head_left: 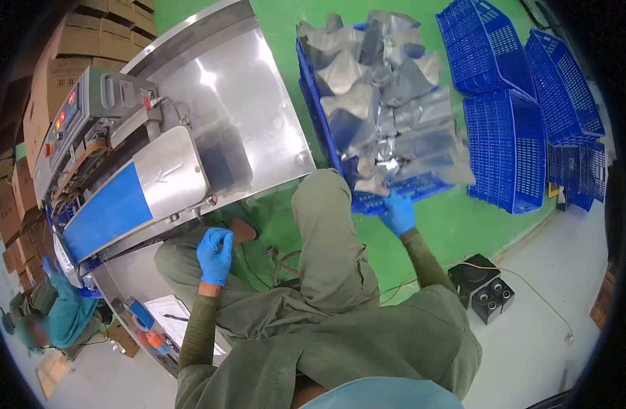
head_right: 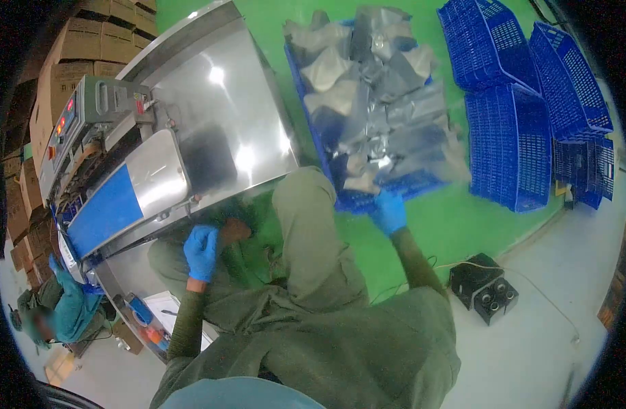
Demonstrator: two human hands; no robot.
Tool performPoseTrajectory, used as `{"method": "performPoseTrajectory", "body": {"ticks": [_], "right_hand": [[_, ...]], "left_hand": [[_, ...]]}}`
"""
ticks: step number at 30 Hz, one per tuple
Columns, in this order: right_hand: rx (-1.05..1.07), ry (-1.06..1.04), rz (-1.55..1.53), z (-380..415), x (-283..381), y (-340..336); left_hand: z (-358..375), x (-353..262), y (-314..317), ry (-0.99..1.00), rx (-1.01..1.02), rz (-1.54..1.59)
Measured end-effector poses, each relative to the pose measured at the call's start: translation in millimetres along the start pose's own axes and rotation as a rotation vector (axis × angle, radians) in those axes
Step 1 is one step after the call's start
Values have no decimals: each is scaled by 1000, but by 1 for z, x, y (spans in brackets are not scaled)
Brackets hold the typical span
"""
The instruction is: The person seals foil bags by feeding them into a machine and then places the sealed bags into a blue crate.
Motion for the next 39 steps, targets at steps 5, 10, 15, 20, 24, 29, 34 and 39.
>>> {"method": "performPoseTrajectory", "body": {"ticks": [5,10,15,20,24,29,34,39], "right_hand": [[60,25,86,75,19,19],[69,12,-97,108,32,-5],[-379,-97,-118,46,117,-133],[-252,-252,97,-48,146,-81],[-161,-294,177,-69,147,-72],[-459,-478,275,-42,230,-216],[-649,-939,23,41,391,-355],[-695,-1273,-160,90,527,-375]], "left_hand": [[1,-5,7,-8,17,0],[15,-14,1,-38,9,44],[13,-34,-4,-85,-23,130],[-52,-100,-13,249,91,98],[-30,-113,-58,259,-29,50],[29,-66,-84,-50,-116,130],[-26,-123,-80,173,-51,102],[-114,-114,-96,369,-217,-52]]}}
Point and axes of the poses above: each hand's wrist, its own z-axis away from the middle knuckle, its own y-axis out of the palm, x = y × z, the point moved 9 cm from there along -z, towards the middle knuckle, and after that the axes turned 6 degrees about y, right-handed, at the moved point
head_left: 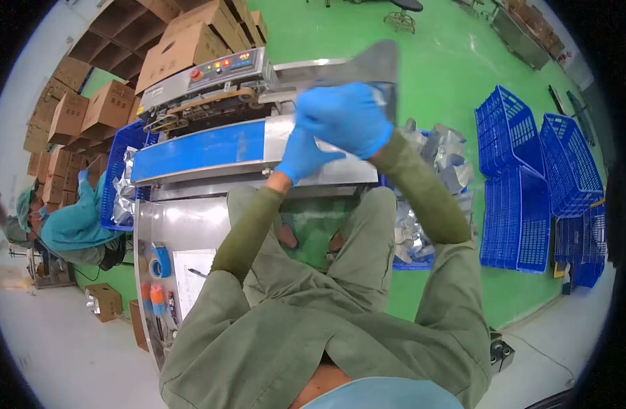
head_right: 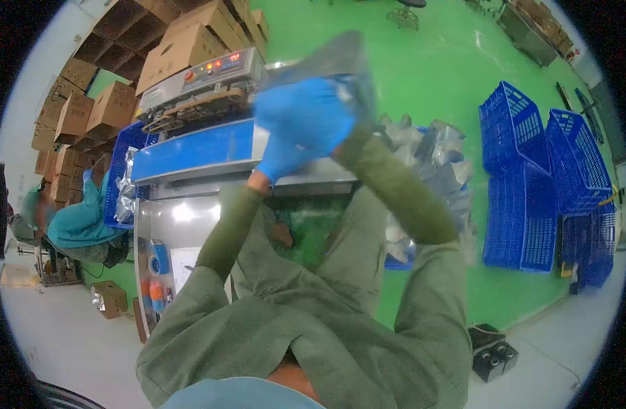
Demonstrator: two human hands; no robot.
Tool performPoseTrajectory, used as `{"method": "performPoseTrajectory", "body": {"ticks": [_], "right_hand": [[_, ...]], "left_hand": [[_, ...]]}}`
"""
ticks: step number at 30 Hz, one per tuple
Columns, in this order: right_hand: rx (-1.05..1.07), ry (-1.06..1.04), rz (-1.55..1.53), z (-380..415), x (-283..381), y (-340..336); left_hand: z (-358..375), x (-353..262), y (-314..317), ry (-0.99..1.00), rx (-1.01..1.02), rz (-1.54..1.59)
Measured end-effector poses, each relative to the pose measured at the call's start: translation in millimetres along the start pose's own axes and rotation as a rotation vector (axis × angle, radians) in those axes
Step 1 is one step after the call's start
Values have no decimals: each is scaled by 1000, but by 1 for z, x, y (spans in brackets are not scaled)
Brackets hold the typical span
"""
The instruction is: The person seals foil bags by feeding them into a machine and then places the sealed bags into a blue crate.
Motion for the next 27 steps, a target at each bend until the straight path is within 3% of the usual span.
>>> {"method": "performPoseTrajectory", "body": {"ticks": [3,6,8,10,12,15,16,17,20,21,22,23,25,26,27], "right_hand": [[105,181,-87,-37,1,51],[-197,134,-113,-36,5,40],[-481,279,26,-8,-24,24],[-478,475,-17,17,-62,46],[-187,757,-241,48,-106,105],[-46,724,-24,49,-122,106],[-119,649,-122,47,-114,96],[-113,572,-19,53,-107,95],[-175,265,226,59,-93,72],[-187,265,186,67,-96,67],[-202,270,144,79,-99,67],[-221,275,102,85,-98,66],[-357,483,-123,86,-99,67],[-373,557,-167,89,-101,72],[-386,631,-212,92,-104,77]], "left_hand": [[-5,58,-24,-122,4,77],[14,95,-62,-223,40,276],[25,97,-75,-218,-22,251],[23,99,-81,-291,-9,175],[26,104,-80,-308,49,342],[1,105,-115,-139,-5,425],[-5,104,-127,-136,0,411],[-4,96,-138,-152,7,402],[-9,62,-159,187,-16,-147],[-5,61,-166,292,-43,-352],[8,79,-155,337,69,-486],[13,72,-164,367,-70,-409],[26,47,-170,417,-341,-247],[28,48,-168,300,-490,-48],[31,55,-161,103,-510,98]]}}
Point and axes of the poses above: each hand's wrist, its own z-axis away from the middle knuckle, its own y-axis out of the palm, x = y × z, the point moved 9 cm from there along -z, towards the middle knuckle, and after that the axes turned 6 degrees about y, right-handed, at the moved point
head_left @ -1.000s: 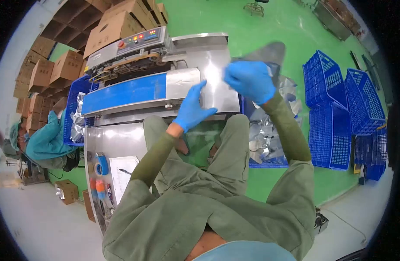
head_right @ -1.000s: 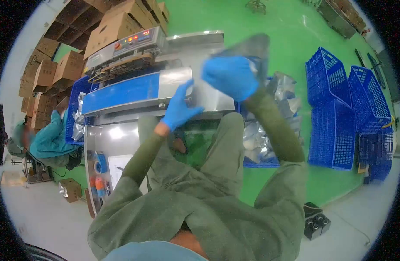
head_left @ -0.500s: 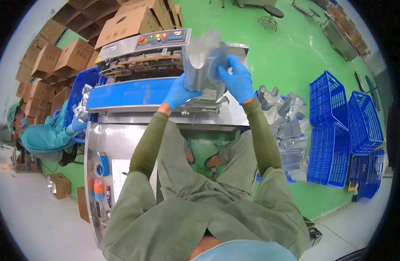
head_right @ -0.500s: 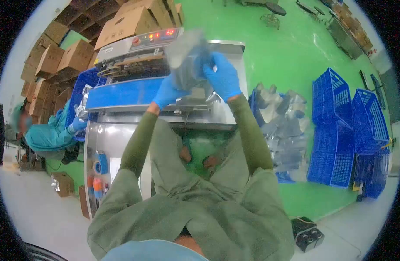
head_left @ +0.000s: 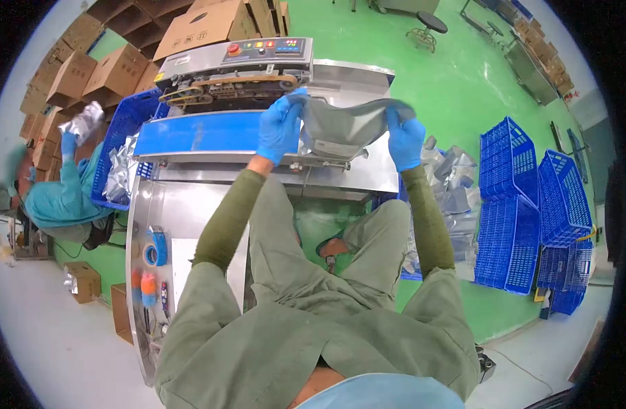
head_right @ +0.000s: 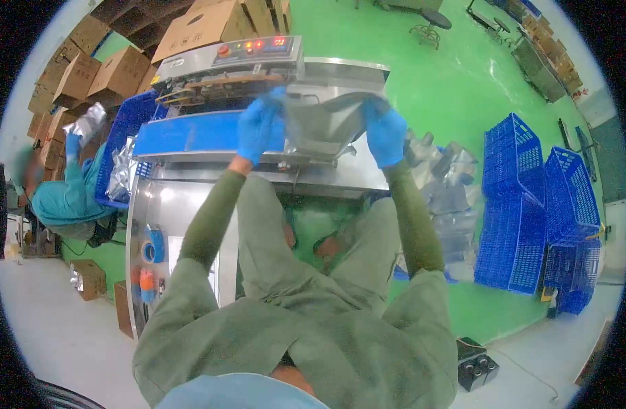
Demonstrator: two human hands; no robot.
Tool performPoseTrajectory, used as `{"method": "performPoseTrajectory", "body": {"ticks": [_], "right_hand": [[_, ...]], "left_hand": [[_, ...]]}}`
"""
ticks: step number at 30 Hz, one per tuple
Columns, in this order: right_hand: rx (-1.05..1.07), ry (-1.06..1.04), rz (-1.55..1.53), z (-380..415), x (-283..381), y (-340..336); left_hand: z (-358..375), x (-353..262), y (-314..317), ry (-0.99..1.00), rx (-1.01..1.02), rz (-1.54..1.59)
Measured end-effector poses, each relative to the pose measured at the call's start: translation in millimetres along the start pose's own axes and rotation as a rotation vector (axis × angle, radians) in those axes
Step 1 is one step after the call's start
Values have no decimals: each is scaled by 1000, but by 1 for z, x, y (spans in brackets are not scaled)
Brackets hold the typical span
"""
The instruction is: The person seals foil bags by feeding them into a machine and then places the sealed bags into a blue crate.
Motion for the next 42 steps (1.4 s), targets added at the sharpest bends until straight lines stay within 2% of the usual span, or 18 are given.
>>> {"method": "performPoseTrajectory", "body": {"ticks": [2,5,6,8,9,10,11,13,14,15,18,22,24,27,33,36,39,42], "right_hand": [[-2,124,-34,-11,-10,1],[28,503,-287,-20,-6,10],[78,566,-226,-17,-25,21],[179,669,-105,-18,-90,53],[255,185,301,-24,-92,69],[305,-321,690,-9,-90,97],[328,-338,614,-5,-97,107],[408,1,408,-13,-135,126],[449,180,302,-5,-151,136],[356,809,-278,5,-145,129],[357,829,-216,2,-133,133],[270,700,-160,7,-118,106],[249,396,-39,8,-143,102],[154,800,-282,17,-130,90],[203,755,-219,7,-128,98],[162,792,-258,12,-135,94],[149,622,-193,12,-128,85],[172,663,-230,9,-125,91]], "left_hand": [[9,17,6,-426,-79,180],[-3,54,15,-561,-67,147],[0,76,22,-591,-20,115],[27,123,41,-857,50,217],[43,146,50,-981,82,270],[47,170,53,-873,122,198],[55,200,53,-761,162,125],[64,199,47,-953,256,88],[69,206,47,-917,262,71],[72,221,48,-878,265,55],[74,247,53,-792,324,44],[72,234,57,-910,285,148],[72,207,55,-979,226,231],[67,185,52,-1004,200,274],[71,193,52,-1091,223,241],[68,195,54,-1004,233,252],[66,183,52,-974,213,277],[70,198,54,-940,215,250]]}}
Point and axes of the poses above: each hand's wrist, its own z-axis away from the middle knuckle, its own y-axis out of the palm, x = y × z, the point moved 9 cm from there along -z, towards the middle knuckle, and after that the axes turned 6 degrees about y, right-handed, at the moved point
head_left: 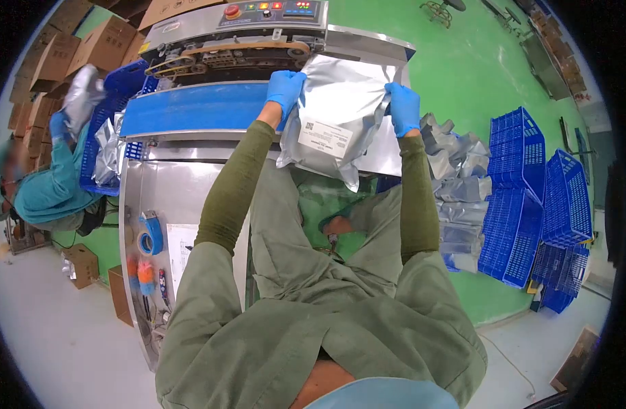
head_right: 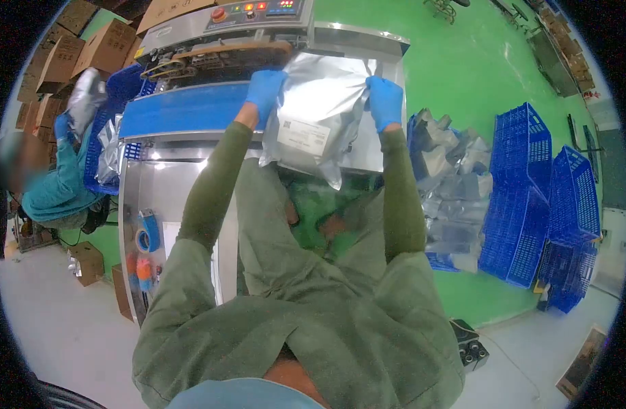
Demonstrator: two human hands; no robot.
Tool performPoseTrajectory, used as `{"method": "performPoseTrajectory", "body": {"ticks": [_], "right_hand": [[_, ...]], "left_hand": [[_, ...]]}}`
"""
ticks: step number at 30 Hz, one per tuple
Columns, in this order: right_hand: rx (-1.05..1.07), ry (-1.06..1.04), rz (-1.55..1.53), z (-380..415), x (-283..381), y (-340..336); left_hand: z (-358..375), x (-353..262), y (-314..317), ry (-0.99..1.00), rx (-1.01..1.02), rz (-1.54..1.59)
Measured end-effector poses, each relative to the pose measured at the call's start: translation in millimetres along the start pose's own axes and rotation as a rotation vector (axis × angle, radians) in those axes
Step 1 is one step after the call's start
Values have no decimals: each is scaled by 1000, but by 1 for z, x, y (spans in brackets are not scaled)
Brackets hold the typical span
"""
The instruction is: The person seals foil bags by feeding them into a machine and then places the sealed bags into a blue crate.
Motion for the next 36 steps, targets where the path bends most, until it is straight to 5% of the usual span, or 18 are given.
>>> {"method": "performPoseTrajectory", "body": {"ticks": [4,7,10,11,12,13,14,16,17,18,20,22,23,24,26,29,32,36], "right_hand": [[1,129,-54,-14,-6,15],[128,-43,220,-34,-5,40],[188,-286,587,-56,-19,76],[208,-286,594,-64,-28,88],[231,-523,1014,-67,-27,116],[216,-675,1184,-43,3,130],[339,-653,973,-43,-5,135],[94,-805,1022,-55,-19,146],[148,-318,576,-39,-2,95],[179,119,83,-26,-11,66],[-188,-119,382,-14,-42,-30],[-368,-73,818,16,-92,-129],[-332,185,945,33,-98,-167],[-268,151,1179,57,-117,-195],[-132,-222,1602,85,-273,-230],[-54,188,1336,78,-295,-269],[157,-77,1466,58,-150,-219],[70,-608,1283,65,60,-169]], "left_hand": [[-15,18,-11,6,-68,11],[-19,9,-25,115,-61,-116],[-27,30,-52,11,-110,-138],[-32,11,-55,297,-43,-723],[-31,6,-48,600,43,-1296],[-37,17,-58,509,139,-1310],[-52,42,-74,344,245,-1426],[-18,45,-97,-168,27,-225],[-3,48,-109,-160,-121,197],[9,41,-128,-139,-144,122],[35,25,-168,-106,-193,-29],[91,-7,-199,87,-378,-370],[119,-3,-218,76,-458,-419],[141,2,-231,61,-539,-470],[176,-35,-211,261,-690,-570],[209,-73,-173,417,-783,-560],[228,-78,-121,512,-628,-425],[218,-120,39,453,-74,-333]]}}
Point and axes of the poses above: each hand's wrist, its own z-axis away from the middle knuckle, its own y-axis out of the palm, x = y × z, the point moved 9 cm from there along -z, towards the middle knuckle, and after that the axes turned 6 degrees about y, right-handed, at the moved point
